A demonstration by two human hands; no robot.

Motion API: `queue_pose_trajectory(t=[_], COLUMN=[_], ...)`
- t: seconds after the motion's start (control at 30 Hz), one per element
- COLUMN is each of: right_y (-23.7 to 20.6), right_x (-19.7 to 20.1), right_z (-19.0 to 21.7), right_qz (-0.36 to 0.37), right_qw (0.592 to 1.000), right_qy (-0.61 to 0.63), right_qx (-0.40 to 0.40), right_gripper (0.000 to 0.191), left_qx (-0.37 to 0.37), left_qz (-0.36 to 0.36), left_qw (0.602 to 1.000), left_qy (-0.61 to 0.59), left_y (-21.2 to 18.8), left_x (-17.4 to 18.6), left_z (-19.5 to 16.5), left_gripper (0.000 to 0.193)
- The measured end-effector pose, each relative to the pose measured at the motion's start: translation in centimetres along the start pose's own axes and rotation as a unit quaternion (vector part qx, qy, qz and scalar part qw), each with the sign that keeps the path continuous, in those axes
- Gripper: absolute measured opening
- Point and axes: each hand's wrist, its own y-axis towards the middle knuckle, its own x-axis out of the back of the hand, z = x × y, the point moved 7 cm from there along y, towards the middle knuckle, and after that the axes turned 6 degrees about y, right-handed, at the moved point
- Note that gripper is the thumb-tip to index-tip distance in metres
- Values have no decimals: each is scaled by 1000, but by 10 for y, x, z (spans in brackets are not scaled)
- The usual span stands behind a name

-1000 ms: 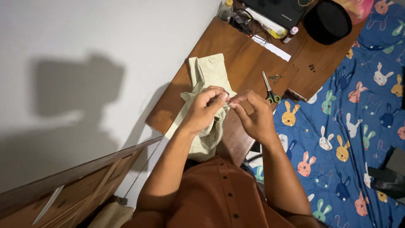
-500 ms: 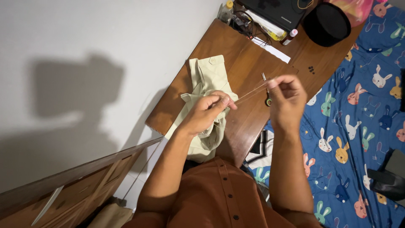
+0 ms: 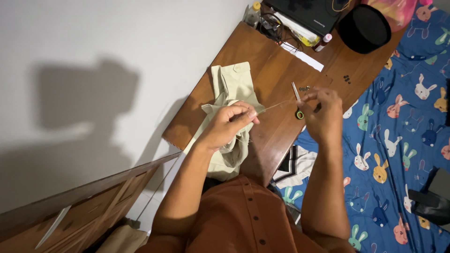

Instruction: The person sits at a small wooden table in a bedroom and hand-sews a light-colored button-up shirt using a needle and thread. They repeatedly push the needle through the fabric, pull the thread taut, and work on the shirt's placket area, with scissors and spare buttons resting on the table.

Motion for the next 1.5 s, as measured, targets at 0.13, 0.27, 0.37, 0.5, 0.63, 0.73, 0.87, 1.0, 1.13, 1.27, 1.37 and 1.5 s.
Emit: queue_pose_trajectory(t=[0.13,0.27,0.37,0.5,0.63,0.73,0.87,1.0,1.13,1.27,1.37,1.5], right_y=[-12,-25,-28,-27,-25,-24,-25,-25,-20,-10,-4,6], right_x=[-15,-45,-54,-54,-48,-49,-49,-52,-47,-37,-26,-10], right_z=[45,65,65,59,57,55,45,32,14,-2,-23,-52], right_qz=[103,243,230,205,178,169,169,154,106,46,-24,-104], right_qw=[966,897,886,923,950,951,955,938,935,926,937,941], right_qy=[216,366,402,326,258,257,241,309,332,371,343,319], right_qx=[103,53,20,6,1,-9,-25,-41,-59,-50,-66,-48], right_gripper=[19,14,9,9,10,10,9,9,10,11,11,13], left_qx=[-4,-21,8,-9,16,25,11,-36,-18,1,-4,31], left_qz=[-6,-19,-41,-48,-58,-62,-51,-27,-1,20,27,23], left_qw=[1000,999,998,996,995,992,991,995,997,997,997,996], left_qy=[22,44,50,69,84,104,119,91,81,73,72,83], left_y=[0,5,6,5,5,6,7,6,8,8,8,10], left_x=[-2,-2,1,2,1,2,0,-2,-4,-7,-7,-6], left_z=[0,-1,5,4,4,0,-6,-13,-10,-7,-10,-8], left_gripper=[31,29,29,30,30,30,31,45,51,52,49,41])
